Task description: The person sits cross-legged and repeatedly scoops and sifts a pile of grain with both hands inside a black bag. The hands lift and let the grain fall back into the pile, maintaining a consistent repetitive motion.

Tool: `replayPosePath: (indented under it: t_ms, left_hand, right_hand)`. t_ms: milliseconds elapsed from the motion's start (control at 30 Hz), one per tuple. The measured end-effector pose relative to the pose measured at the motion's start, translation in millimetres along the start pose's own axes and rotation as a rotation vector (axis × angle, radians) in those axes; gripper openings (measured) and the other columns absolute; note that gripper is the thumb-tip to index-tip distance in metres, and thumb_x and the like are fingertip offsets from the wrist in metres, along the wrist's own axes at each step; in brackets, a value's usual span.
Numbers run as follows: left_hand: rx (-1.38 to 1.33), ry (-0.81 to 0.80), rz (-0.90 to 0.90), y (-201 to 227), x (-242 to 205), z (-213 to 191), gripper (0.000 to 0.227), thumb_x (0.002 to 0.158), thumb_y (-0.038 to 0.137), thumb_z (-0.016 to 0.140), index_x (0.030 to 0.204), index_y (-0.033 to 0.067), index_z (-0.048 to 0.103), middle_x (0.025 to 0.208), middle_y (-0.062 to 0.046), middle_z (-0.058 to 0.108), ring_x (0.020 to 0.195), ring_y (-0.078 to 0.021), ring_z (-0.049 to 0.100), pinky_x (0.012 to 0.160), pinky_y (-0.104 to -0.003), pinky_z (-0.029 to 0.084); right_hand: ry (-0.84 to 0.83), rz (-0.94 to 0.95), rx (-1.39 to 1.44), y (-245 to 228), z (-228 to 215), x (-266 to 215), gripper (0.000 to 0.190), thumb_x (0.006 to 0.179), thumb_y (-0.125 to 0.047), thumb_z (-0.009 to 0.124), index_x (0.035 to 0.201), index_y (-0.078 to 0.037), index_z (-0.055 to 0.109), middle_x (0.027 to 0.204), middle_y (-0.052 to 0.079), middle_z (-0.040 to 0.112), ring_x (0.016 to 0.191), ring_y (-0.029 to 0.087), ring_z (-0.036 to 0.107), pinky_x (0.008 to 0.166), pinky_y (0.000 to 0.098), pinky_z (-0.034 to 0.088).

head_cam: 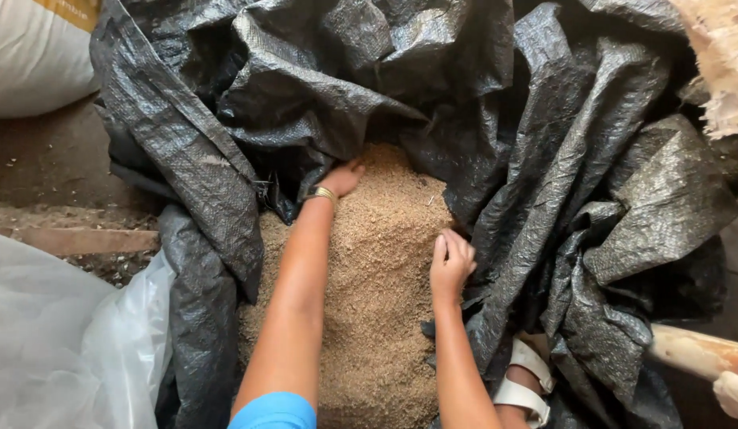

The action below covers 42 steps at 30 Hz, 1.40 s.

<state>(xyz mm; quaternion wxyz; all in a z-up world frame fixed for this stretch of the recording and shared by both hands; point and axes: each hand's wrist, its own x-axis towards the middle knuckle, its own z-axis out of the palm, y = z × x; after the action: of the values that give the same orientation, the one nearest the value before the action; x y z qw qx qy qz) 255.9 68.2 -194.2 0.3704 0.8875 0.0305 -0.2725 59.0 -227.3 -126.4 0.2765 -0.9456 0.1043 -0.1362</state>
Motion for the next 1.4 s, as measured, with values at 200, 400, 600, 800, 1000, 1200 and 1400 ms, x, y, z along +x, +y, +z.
replayPosePath:
  t_ms: [200,400,600,800,1000,1200,1400]
  left_hand:
    - [-0.222,-0.05,0.013,19.5,-28.1,-10.7,0.072,0.103,0.064,0.04,0.145,0.0084,0.058,0.152,-0.016,0.052,0.146,-0.0318,0.042,0.124,-0.041,0.029]
    - [-0.219,0.053,-0.179,128.2,-158.0,-125.4,0.095,0.089,0.076,0.045,0.137,-0.004,0.061,0.145,-0.02,0.057,0.143,-0.0268,0.046,0.125,-0.037,0.029]
    - [-0.001,0.158,0.349,60.4,-142.7,-102.1,0.06,0.109,0.031,0.025,0.14,-0.0135,0.052,0.132,-0.037,0.059,0.135,-0.0435,0.05,0.126,-0.051,0.03]
    - [-0.264,-0.004,-0.177,81.6,-139.9,-88.1,0.089,0.092,0.077,0.039,0.15,0.0099,0.052,0.156,-0.009,0.047,0.149,-0.0201,0.036,0.129,-0.036,0.019]
    - [-0.138,0.015,-0.159,6.8,-100.5,-20.7,0.093,0.092,0.087,0.031,0.146,0.0167,0.057,0.153,-0.008,0.052,0.148,-0.0205,0.039,0.126,-0.035,0.025]
    - [-0.421,0.081,-0.303,29.4,-193.6,-19.7,0.089,0.088,0.088,0.043,0.14,0.0195,0.063,0.152,-0.005,0.053,0.148,-0.0223,0.038,0.127,-0.037,0.027]
    - [-0.799,0.226,-0.39,62.0,-276.6,3.9,0.091,0.088,0.082,0.057,0.145,0.0111,0.057,0.159,-0.012,0.045,0.151,-0.028,0.032,0.128,-0.04,0.021]
  right_hand:
    - [-0.023,-0.276,0.517,-80.9,-8.3,76.3,0.021,0.104,-0.016,0.061,0.113,-0.01,0.078,0.119,0.007,0.074,0.115,0.027,0.067,0.104,0.0388,0.048]
    - [-0.635,-0.338,0.32,-66.4,157.4,173.2,0.04,0.106,-0.042,0.06,0.132,-0.014,0.071,0.132,0.015,0.068,0.131,0.032,0.059,0.115,0.045,0.043]
    - [-0.903,-0.189,0.054,-107.0,122.3,178.1,0.075,0.104,-0.071,0.041,0.148,-0.012,0.057,0.155,0.017,0.049,0.145,0.034,0.045,0.122,0.0491,0.034]
    - [-1.084,-0.105,0.14,-138.1,52.0,151.3,0.085,0.1,-0.076,0.04,0.15,-0.008,0.054,0.151,0.021,0.053,0.145,0.037,0.044,0.124,0.05,0.031]
    - [-1.046,0.065,0.392,-117.4,34.0,112.3,0.086,0.101,-0.078,0.04,0.151,-0.009,0.052,0.156,0.019,0.048,0.15,0.033,0.037,0.128,0.0469,0.023]
    - [-1.044,0.325,0.41,-95.0,41.5,64.5,0.097,0.096,-0.088,0.025,0.16,-0.018,0.04,0.166,0.013,0.033,0.154,0.031,0.028,0.131,0.0463,0.014]
    - [-0.841,0.753,0.889,-152.2,-78.0,-19.1,0.117,0.084,-0.092,0.049,0.163,-0.007,0.029,0.169,0.02,0.024,0.157,0.036,0.021,0.131,0.0497,0.012]
